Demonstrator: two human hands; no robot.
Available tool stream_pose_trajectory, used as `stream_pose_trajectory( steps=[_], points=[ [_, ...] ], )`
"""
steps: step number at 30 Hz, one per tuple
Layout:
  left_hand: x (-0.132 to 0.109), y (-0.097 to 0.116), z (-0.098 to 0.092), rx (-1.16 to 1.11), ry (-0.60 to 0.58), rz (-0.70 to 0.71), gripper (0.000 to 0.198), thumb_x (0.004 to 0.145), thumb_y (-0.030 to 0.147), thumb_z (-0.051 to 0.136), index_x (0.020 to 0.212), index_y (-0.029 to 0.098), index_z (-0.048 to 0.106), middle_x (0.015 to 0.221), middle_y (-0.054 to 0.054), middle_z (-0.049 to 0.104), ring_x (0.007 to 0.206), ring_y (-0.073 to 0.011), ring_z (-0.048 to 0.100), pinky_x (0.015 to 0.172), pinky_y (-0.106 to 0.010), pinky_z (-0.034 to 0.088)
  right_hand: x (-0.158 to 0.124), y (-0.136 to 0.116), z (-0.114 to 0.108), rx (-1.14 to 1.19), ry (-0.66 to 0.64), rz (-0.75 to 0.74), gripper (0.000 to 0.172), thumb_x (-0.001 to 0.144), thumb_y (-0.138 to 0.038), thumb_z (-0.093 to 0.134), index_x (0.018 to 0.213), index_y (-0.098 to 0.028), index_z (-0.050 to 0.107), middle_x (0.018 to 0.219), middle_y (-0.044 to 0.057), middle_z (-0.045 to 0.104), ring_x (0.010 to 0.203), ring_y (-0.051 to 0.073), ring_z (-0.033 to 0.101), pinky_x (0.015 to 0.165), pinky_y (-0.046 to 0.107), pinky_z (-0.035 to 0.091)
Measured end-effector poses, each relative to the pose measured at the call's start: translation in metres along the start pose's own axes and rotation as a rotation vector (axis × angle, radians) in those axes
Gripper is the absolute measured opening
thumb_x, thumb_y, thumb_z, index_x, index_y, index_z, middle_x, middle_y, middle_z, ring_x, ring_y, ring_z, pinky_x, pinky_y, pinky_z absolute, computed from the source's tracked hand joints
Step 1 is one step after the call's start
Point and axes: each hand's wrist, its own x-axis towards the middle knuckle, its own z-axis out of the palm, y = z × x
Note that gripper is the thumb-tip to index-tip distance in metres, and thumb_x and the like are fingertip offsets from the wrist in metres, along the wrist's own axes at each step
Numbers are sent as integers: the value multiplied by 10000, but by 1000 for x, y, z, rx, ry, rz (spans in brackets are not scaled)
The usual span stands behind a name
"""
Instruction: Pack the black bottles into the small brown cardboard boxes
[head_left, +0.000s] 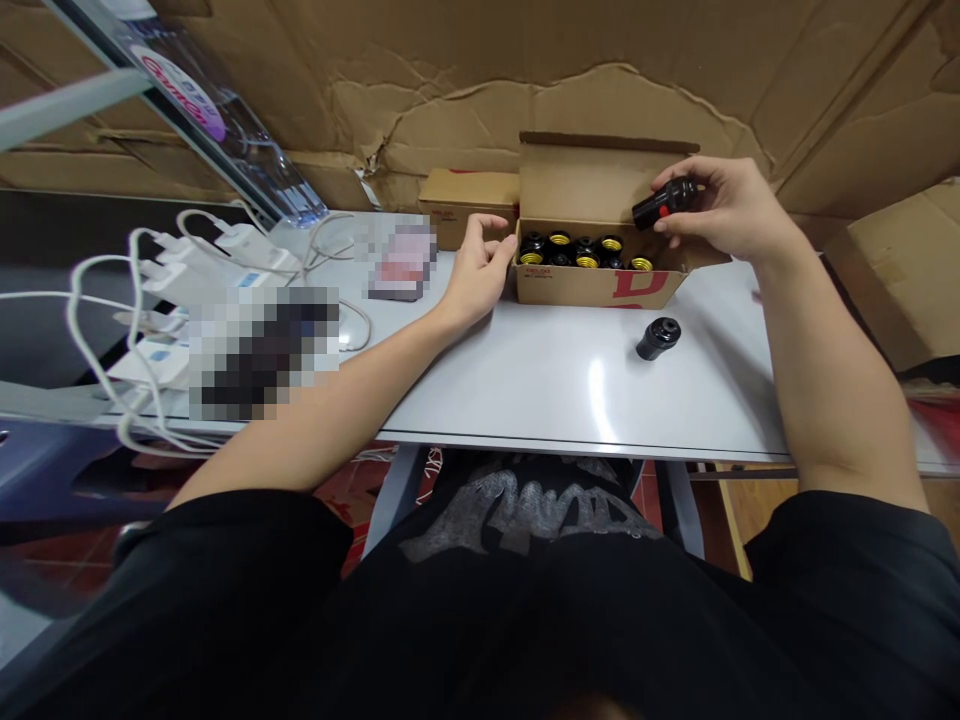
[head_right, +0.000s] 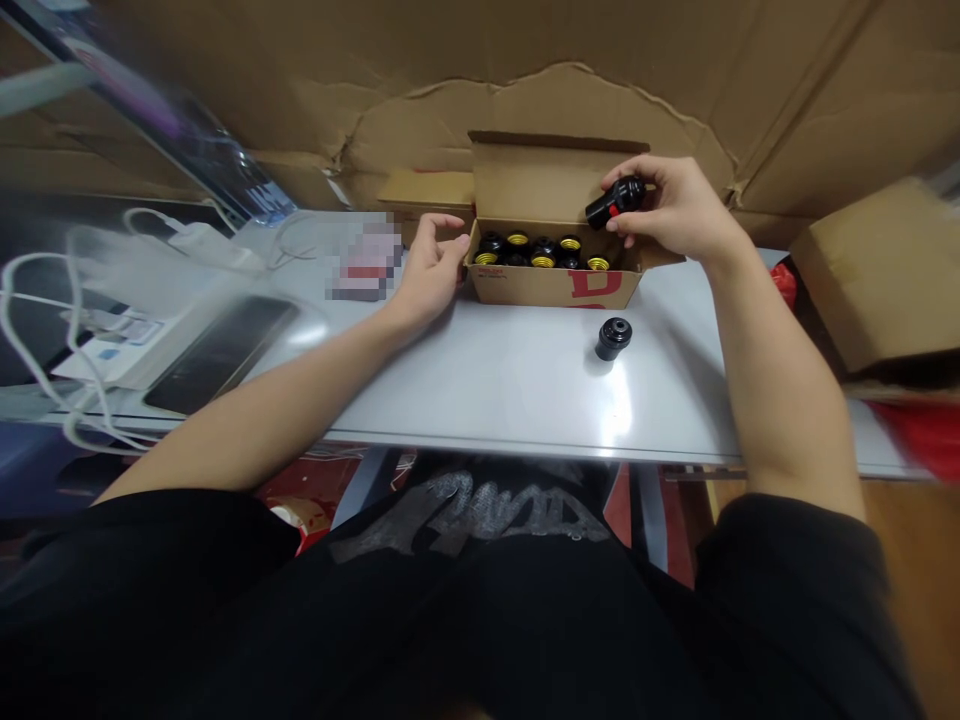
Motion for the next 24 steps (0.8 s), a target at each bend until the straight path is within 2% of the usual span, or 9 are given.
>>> stream_pose_trajectory(
  steps=[5,9,13,15,17,20,24],
  points=[
    [0,0,2,-17,18,9,1027,937,1270,605,1381,343,611,757,88,495,651,-188,440,754,-427,491,3,5,3,-16,-34,-2,730,779,-500,1166,1363,-271,793,1061,32,860,854,277,772,918,588,688],
    [-1,5,1,-9,18,24,979,962,1245,614,1362,350,618,762,78,520,662,-203,452,766,-426,452,5,10,3,-59,-20,-20,766,789,-660,1175,1371,-339,793,1069,31,870,880,274,736,893,566,646],
    [-2,10,0,-8,12,14,804,1059,1094,654,1357,348,617,766,69,535,673,-216,481,753,-424,405,5,9,3,-70,-22,-62,772,850,-886,1068,1382,-389,811,1065,36,864,939,310,707,950,609,613],
    [-3,12,0,-9,7,5,722,1094,1016,665,1353,344,619,769,68,540,671,-215,482,746,-424,396,4,4,5,-41,-21,-62,776,851,-929,1053,1350,-387,808,1003,18,841,915,298,683,945,598,616],
    [-3,14,0,-11,5,1,683,1106,977,673,1349,341,621,772,68,545,666,-210,479,742,-422,394,2,-2,7,-26,-16,-53,720,858,-847,1095,1314,-366,811,970,3,826,869,279,679,916,578,620],
    [-3,15,0,-7,12,4,655,1109,944,695,1343,336,629,762,72,558,658,-207,485,740,-423,404,1,-8,10,-45,4,-56,554,869,-621,1134,1255,-358,836,965,-5,820,809,272,697,857,577,618],
    [-1,11,0,5,18,4,623,1113,909,721,1335,333,637,748,75,562,660,-212,492,743,-423,412,3,-8,9,-102,-29,-90,451,892,-642,1092,1204,-428,846,968,-2,850,800,282,673,818,590,614]
  ],
)
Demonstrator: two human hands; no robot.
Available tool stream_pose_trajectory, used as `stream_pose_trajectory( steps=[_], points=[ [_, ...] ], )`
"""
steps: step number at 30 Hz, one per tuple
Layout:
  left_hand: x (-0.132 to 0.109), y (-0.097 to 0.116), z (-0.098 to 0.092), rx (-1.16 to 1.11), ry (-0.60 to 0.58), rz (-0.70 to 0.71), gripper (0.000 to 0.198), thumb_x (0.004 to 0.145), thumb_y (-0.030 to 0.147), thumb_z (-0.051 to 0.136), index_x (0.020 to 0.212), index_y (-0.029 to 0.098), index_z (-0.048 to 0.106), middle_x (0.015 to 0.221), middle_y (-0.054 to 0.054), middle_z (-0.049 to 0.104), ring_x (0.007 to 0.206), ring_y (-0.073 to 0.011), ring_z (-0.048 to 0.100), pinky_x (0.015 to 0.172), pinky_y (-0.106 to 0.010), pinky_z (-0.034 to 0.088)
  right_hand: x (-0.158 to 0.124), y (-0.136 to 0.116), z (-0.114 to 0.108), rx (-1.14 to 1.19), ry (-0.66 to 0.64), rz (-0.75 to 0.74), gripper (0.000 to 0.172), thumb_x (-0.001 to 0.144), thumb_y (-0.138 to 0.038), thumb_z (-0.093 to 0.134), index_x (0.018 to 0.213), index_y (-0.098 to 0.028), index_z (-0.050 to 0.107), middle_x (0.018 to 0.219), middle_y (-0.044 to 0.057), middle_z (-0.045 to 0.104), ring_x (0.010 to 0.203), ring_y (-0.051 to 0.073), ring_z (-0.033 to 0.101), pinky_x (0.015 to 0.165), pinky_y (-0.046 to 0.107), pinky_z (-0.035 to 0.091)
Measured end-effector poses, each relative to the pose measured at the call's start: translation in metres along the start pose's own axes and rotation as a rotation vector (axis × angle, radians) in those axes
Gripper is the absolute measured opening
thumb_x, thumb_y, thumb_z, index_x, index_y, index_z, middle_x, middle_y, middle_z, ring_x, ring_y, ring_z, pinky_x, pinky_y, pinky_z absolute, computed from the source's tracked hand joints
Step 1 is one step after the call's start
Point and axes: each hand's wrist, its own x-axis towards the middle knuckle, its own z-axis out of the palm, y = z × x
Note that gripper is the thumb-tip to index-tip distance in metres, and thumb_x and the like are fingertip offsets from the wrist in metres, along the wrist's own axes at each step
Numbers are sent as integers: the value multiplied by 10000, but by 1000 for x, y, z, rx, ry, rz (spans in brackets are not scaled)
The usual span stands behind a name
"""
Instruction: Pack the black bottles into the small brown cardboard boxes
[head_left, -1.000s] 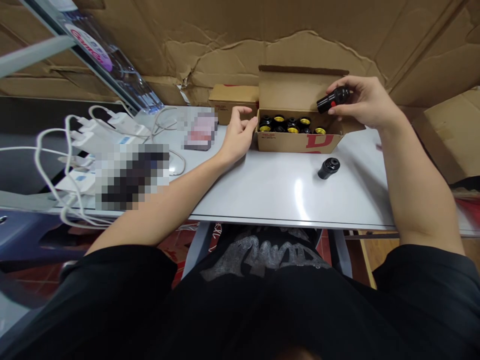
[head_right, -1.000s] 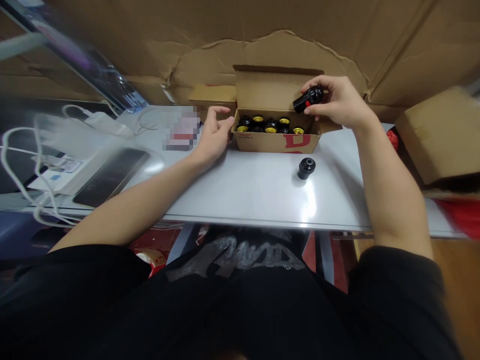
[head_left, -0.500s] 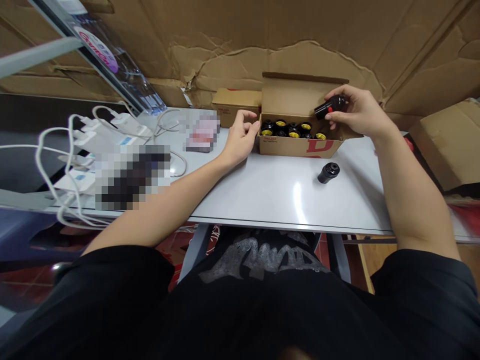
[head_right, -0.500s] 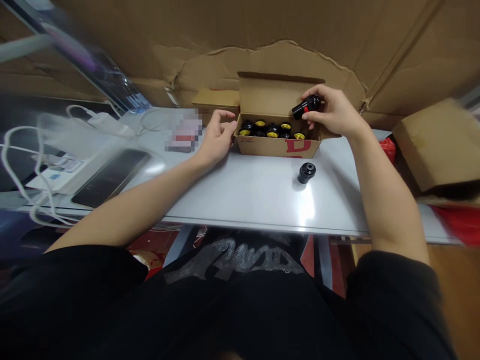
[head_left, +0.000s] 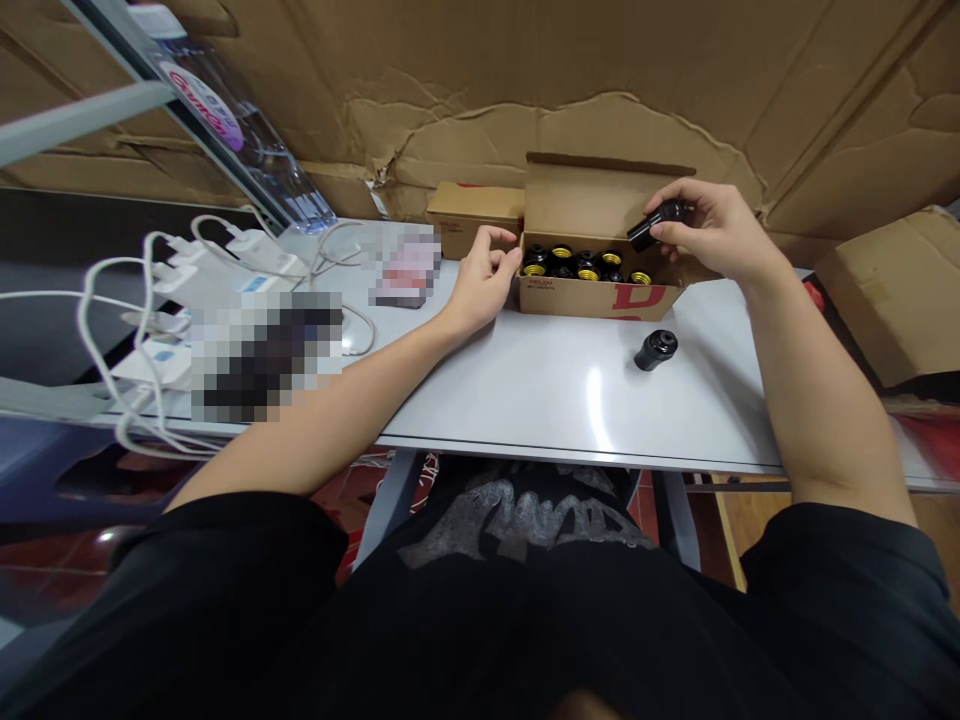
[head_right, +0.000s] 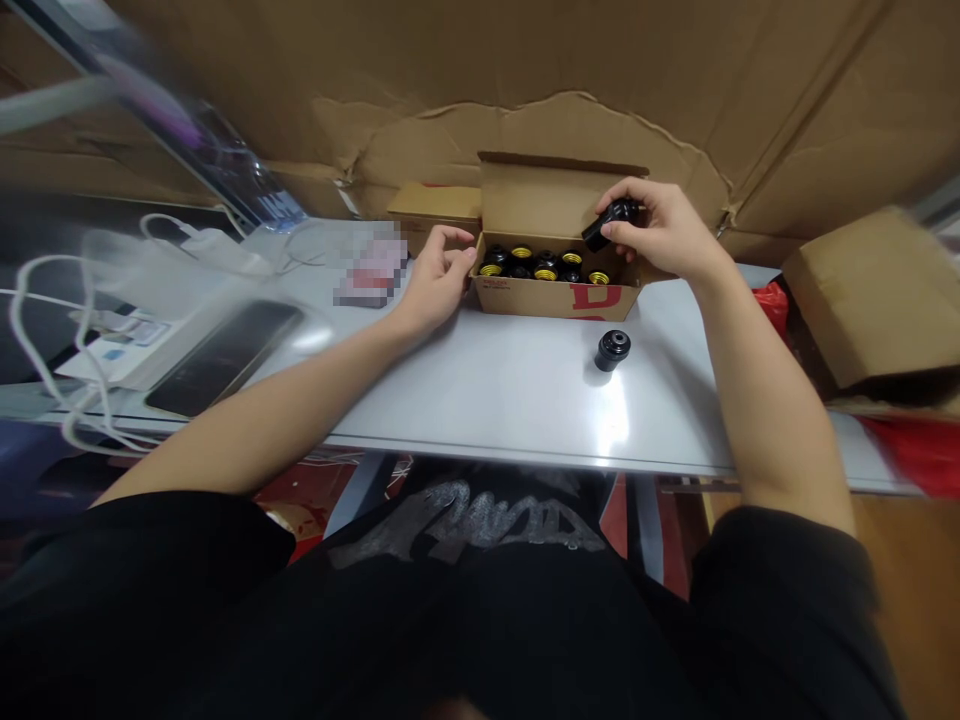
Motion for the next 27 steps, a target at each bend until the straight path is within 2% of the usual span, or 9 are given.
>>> stream_pose_trajectory(
  steps=[4,7,11,16,21,27],
  points=[
    [0,-3,0,-7,-10,4,684,1109,985,698,1336,343,624,750,79,540,657,-212,469,745,-426,399,-3,3,-2,16,-80,42,560,901,-544,1131,1346,-363,843,1029,14,869,815,265,690,834,578,655],
    [-3,6,-2,17,11,6,691,1109,1000,713,1300,342,619,732,80,543,659,-217,479,768,-436,427,-6,8,-2,44,-115,62,635,922,-510,1144,1442,-333,824,1061,31,882,845,280,732,852,595,721],
    [-10,31,-6,156,37,-83,527,1194,827,739,1279,320,623,745,55,596,741,-245,612,859,-444,519,-7,13,-1,142,-37,73,593,845,-477,1216,1329,-357,895,1042,64,876,858,350,815,927,670,811],
    [-12,49,-8,233,-7,-205,275,1267,566,705,1241,309,609,788,22,671,833,-276,721,897,-441,532,-6,16,2,145,14,119,525,836,-314,1200,1295,-349,949,1008,73,886,865,396,879,982,727,847],
    [-10,51,-9,233,-50,-255,238,1274,528,685,1277,307,598,829,28,697,881,-277,754,912,-417,525,-3,19,3,132,26,86,528,854,-306,1165,1333,-326,942,952,58,882,822,386,892,1002,724,856],
    [-8,46,-10,260,-62,-246,302,1289,540,673,1423,273,631,885,15,724,939,-281,795,998,-416,574,-2,13,3,158,-7,68,609,782,-351,1210,1309,-329,906,1038,55,889,880,377,891,1069,730,830]
  ],
)
